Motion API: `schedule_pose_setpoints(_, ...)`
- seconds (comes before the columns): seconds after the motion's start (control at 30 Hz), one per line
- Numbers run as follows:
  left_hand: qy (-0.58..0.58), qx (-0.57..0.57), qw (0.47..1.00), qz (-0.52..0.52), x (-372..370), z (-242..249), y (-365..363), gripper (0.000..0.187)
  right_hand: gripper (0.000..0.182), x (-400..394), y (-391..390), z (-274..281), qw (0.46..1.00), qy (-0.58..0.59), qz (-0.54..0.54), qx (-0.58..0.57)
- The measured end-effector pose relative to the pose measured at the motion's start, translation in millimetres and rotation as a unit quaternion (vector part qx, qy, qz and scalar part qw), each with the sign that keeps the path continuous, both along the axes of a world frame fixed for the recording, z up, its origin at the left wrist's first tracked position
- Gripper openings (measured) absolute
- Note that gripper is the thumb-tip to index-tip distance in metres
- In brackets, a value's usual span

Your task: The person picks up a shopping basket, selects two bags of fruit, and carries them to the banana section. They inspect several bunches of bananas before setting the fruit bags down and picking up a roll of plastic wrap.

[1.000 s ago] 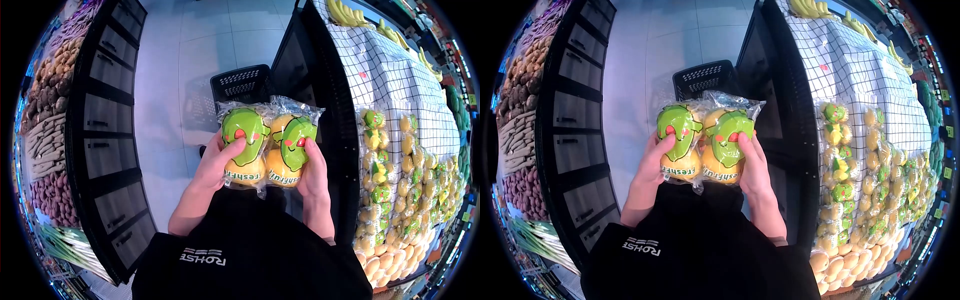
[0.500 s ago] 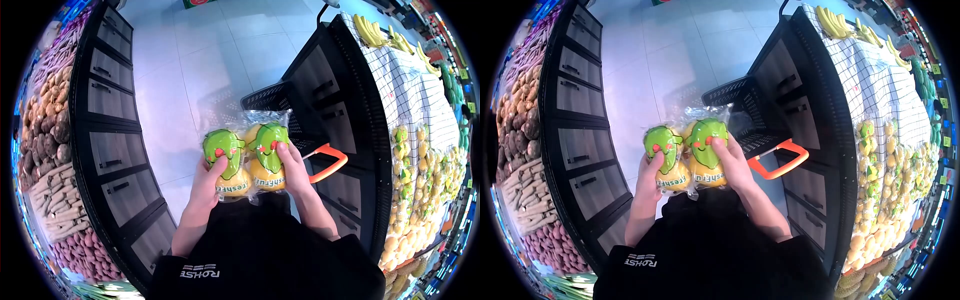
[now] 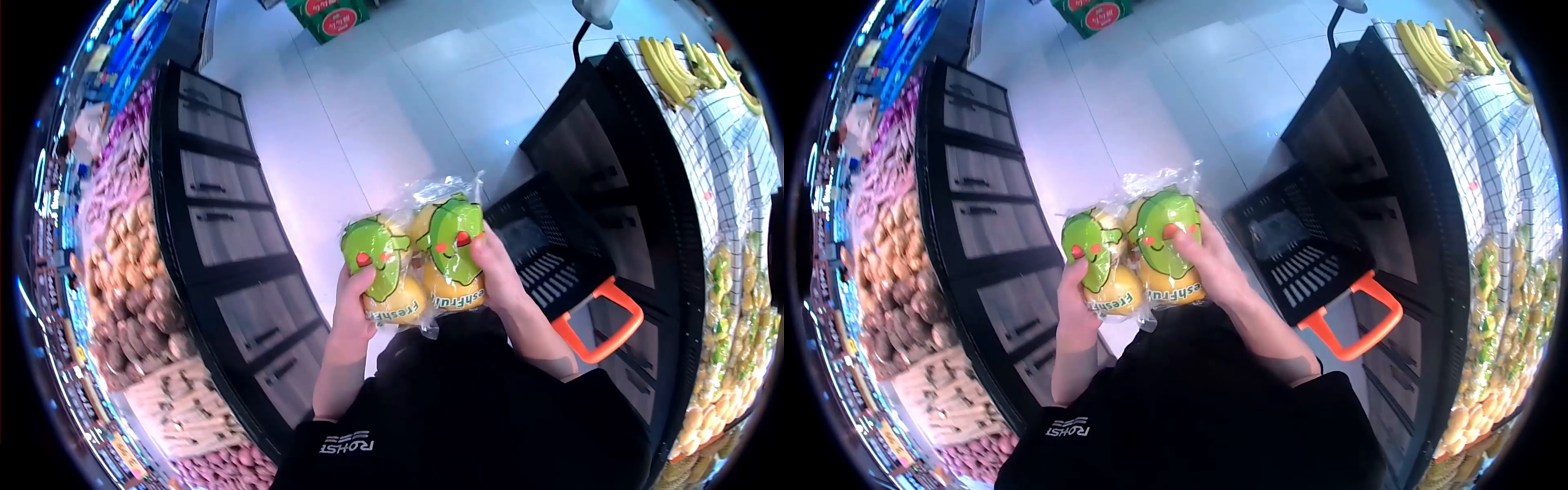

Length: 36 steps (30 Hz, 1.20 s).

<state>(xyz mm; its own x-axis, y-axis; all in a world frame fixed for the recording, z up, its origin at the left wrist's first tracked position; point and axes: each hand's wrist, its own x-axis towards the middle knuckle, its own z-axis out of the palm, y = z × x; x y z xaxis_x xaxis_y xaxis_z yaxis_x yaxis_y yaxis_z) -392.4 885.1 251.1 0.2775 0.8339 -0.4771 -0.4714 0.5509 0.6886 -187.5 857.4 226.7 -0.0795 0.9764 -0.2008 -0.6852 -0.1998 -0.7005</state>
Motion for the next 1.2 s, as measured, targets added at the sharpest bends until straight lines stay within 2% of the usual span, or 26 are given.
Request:
schedule_pose_setpoints(0.13,-0.001,0.016,1.0,0.018,-11.0,9.4,95.9,0.059,0.06,-2.4,101.7,20.9,0.999,0.005,0.009,-0.03)
schedule_pose_setpoints(0.2,-0.004,0.057,0.998,-0.031,-8.4,18.2,138.4,0.062,0.063,5.6,138.4,36.0,0.999,-0.013,0.015,-0.033)
schedule_pose_setpoints(0.33,0.001,0.07,0.994,-0.089,34.8,22.3,211.7,0.059,0.064,33.6,182.5,43.0,0.995,-0.064,-0.07,-0.003)
schedule_pose_setpoints(0.4,-0.002,0.071,0.988,-0.138,58.2,21.8,242.6,0.059,0.063,53.3,196.2,45.6,0.991,-0.071,-0.11,-0.028)
schedule_pose_setpoints(0.47,-0.006,0.073,0.977,-0.2,81.1,20.5,274.5,0.06,0.062,66.1,206.7,50.2,0.982,-0.084,-0.161,-0.06)
schedule_pose_setpoints(0.6,-0.052,0.08,0.951,-0.293,121.6,17.6,339.6,0.062,0.056,84.9,239.1,49.8,0.963,-0.079,-0.253,-0.046)
schedule_pose_setpoints(0.7,-0.051,0.134,0.927,-0.346,149.2,21.8,390.5,0.061,0.054,95.8,279.8,51.5,0.949,-0.081,-0.302,-0.04)
schedule_pose_setpoints(0.8,-0.08,0.105,0.932,-0.337,165.8,17.0,448.6,0.061,0.053,109.2,333.3,47.8,0.946,-0.084,-0.313,-0.013)
schedule_pose_setpoints(0.93,-0.077,0.137,0.929,-0.334,190.6,17.9,537.9,0.058,0.053,126.2,418.5,60.5,0.937,-0.079,-0.34,-0.019)
schedule_pose_setpoints(1.03,-0.084,0.145,0.914,-0.369,221.8,31.4,590.5,0.057,0.053,143.6,464.6,61.8,0.922,-0.097,-0.372,-0.038)
schedule_pose_setpoints(1.2,-0.08,0.118,0.897,-0.419,285.7,28.9,652.4,0.051,0.049,190.5,511.3,66.1,0.902,-0.051,-0.427,-0.042)
